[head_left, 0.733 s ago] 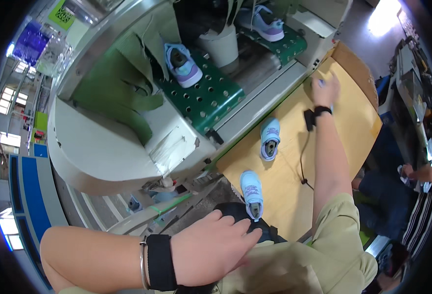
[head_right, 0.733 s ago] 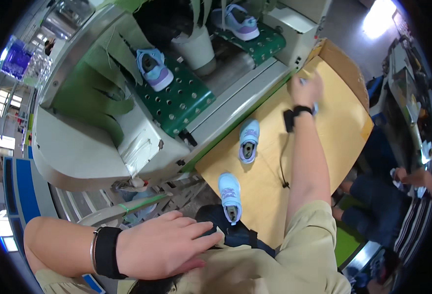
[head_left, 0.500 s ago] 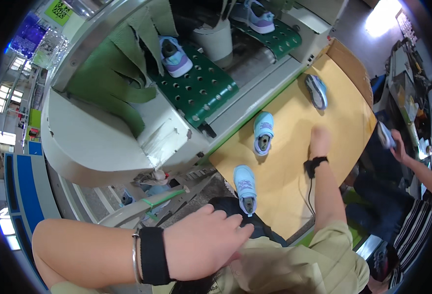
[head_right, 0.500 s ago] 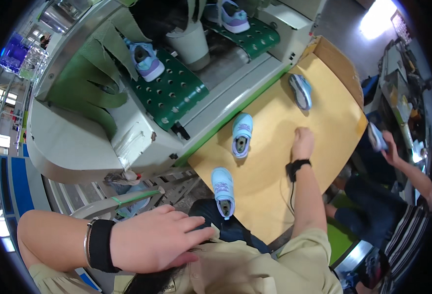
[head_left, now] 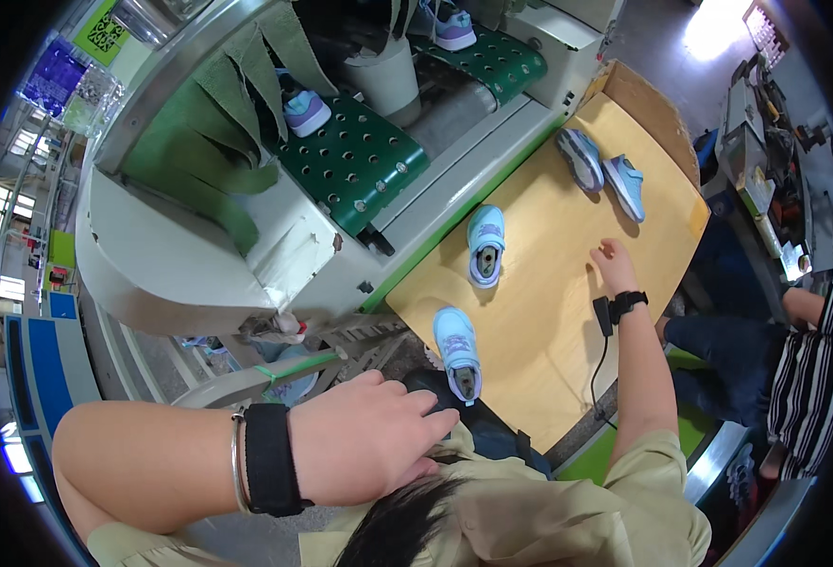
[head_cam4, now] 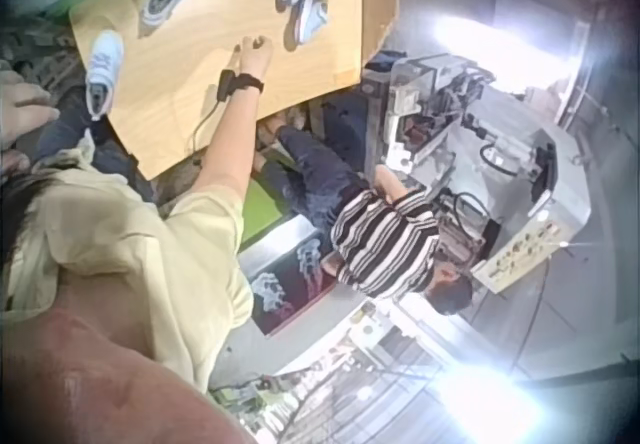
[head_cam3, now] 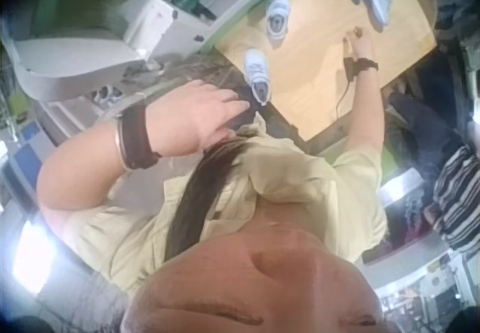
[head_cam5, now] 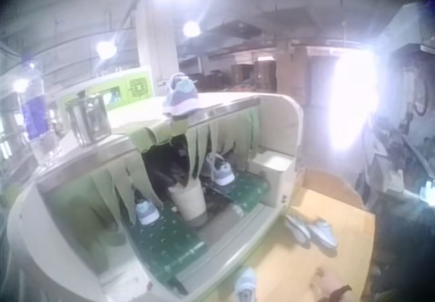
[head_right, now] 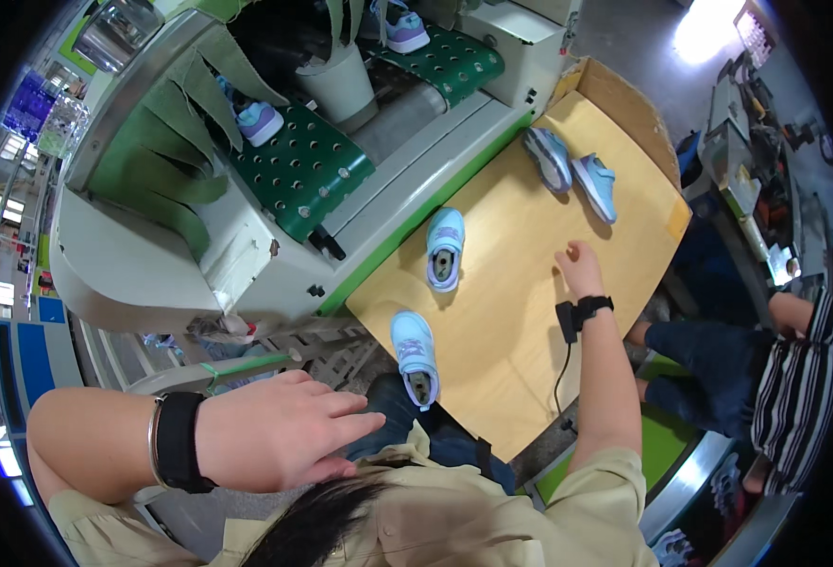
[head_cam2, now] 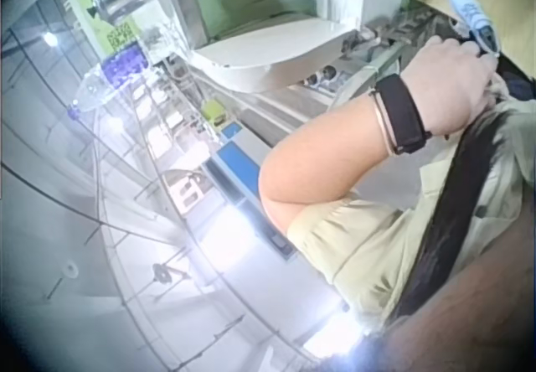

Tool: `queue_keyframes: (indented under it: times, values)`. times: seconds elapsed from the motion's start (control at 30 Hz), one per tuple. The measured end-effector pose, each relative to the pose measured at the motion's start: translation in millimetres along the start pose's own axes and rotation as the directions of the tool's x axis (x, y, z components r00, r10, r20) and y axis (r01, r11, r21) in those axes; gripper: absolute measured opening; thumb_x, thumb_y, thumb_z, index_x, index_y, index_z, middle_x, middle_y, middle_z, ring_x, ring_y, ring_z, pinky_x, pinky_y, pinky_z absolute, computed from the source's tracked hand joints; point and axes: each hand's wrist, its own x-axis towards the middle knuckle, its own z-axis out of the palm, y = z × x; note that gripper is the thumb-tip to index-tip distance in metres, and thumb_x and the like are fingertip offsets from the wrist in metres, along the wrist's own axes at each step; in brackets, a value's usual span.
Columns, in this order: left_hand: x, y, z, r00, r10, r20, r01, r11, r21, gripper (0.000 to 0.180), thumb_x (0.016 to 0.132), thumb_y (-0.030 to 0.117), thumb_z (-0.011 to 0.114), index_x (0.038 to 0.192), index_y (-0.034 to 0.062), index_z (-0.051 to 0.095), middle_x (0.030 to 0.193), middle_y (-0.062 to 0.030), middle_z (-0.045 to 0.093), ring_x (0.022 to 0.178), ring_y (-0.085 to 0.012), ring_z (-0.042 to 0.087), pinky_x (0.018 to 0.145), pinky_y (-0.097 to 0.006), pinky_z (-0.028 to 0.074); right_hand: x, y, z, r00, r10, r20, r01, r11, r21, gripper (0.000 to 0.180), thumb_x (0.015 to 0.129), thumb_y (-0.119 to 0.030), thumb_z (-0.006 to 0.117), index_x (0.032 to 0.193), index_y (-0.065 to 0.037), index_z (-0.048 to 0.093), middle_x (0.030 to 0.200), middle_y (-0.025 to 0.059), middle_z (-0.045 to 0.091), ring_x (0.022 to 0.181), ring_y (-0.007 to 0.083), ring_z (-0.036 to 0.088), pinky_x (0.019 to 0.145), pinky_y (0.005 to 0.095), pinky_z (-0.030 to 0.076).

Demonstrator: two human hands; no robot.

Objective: The person picks up light blue and purple sneakers from a conveyor belt and places them onto a wooden table. They arrange the shoes in rows, occasionally adjusting their positions. The person handles the shoes one by one, ensuring they are neatly organized on the table.

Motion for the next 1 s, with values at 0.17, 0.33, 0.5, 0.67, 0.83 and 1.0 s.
queue_keyframes:
  times: [0.17, 0.33, 0.5, 0.67, 0.83, 1.0]
  values:
    - [-3, -1, 0, 0.997, -0.009, -0.079, 0.004, 0.998, -0.055, 0.052, 0.100, 0.035, 0.062, 0.139, 0.0023, 0.053, 0.122, -0.0150, 0.063, 0.107, -0.0338, 0.064, 0.094, -0.045, 0.048, 76, -38, 17, 0.933, -0.227, -0.279, 0.207, 0.973, -0.102, 0.056, 0.088, -0.027, 0.076, 0.130, 0.006, 0.059, 0.129, 0.0277, 0.063, 0.121, 0.0401, 0.060, 0.102, 0.0434, 0.049]
    - [-5, -5, 0, 0.991, -0.002, -0.132, -0.012, 0.994, -0.105, 0.053, 0.099, 0.033, 0.064, 0.139, 0.0005, 0.053, 0.123, -0.0163, 0.063, 0.110, -0.0332, 0.064, 0.095, -0.044, 0.047, 119, -77, 33, 0.933, -0.153, -0.325, 0.021, 0.927, -0.374, 0.059, 0.089, -0.037, 0.075, 0.127, 0.007, 0.061, 0.129, 0.0288, 0.061, 0.120, 0.0443, 0.059, 0.102, 0.0483, 0.049]
    - [-8, -6, 2, 0.990, 0.004, -0.138, -0.021, 0.993, -0.118, 0.053, 0.098, 0.032, 0.065, 0.138, -0.0003, 0.053, 0.123, -0.0170, 0.063, 0.112, -0.0317, 0.064, 0.094, -0.043, 0.047, 95, -81, 29, 0.978, -0.166, -0.126, 0.089, 0.879, -0.468, 0.046, 0.092, -0.038, 0.070, 0.109, 0.004, 0.067, 0.113, 0.0305, 0.065, 0.109, 0.0460, 0.062, 0.093, 0.0513, 0.051]
    - [-7, 0, -7, 0.997, -0.042, -0.058, 0.035, 0.994, -0.106, 0.053, 0.095, 0.031, 0.067, 0.137, 0.0009, 0.054, 0.122, -0.0165, 0.063, 0.110, -0.0318, 0.064, 0.093, -0.042, 0.047, -31, -48, -7, 0.957, -0.286, 0.050, 0.286, 0.898, -0.334, 0.032, 0.093, -0.013, 0.069, 0.121, -0.002, 0.059, 0.111, 0.0197, 0.058, 0.099, 0.0409, 0.061, 0.078, 0.0450, 0.052]
    - [-2, 3, -7, 0.998, -0.023, -0.058, 0.020, 0.999, -0.043, 0.053, 0.093, 0.029, 0.068, 0.137, 0.0014, 0.054, 0.129, -0.0189, 0.062, 0.113, -0.0349, 0.063, 0.096, -0.044, 0.047, -141, -12, -51, 0.920, -0.376, 0.115, 0.393, 0.880, -0.266, 0.049, 0.090, 0.007, 0.061, 0.137, -0.008, 0.060, 0.130, 0.0160, 0.061, 0.112, 0.0348, 0.064, 0.094, 0.0398, 0.054]
    - [-5, 2, -9, 0.997, -0.014, -0.072, 0.010, 0.999, -0.052, 0.055, 0.096, 0.030, 0.066, 0.140, 0.0010, 0.052, 0.138, -0.0222, 0.058, 0.118, -0.0394, 0.060, 0.103, -0.046, 0.045, -204, -13, -37, 0.920, -0.129, 0.371, 0.147, 0.989, -0.021, 0.054, 0.090, 0.008, 0.055, 0.143, -0.005, 0.056, 0.145, 0.0197, 0.055, 0.132, 0.0384, 0.054, 0.111, 0.0418, 0.044]
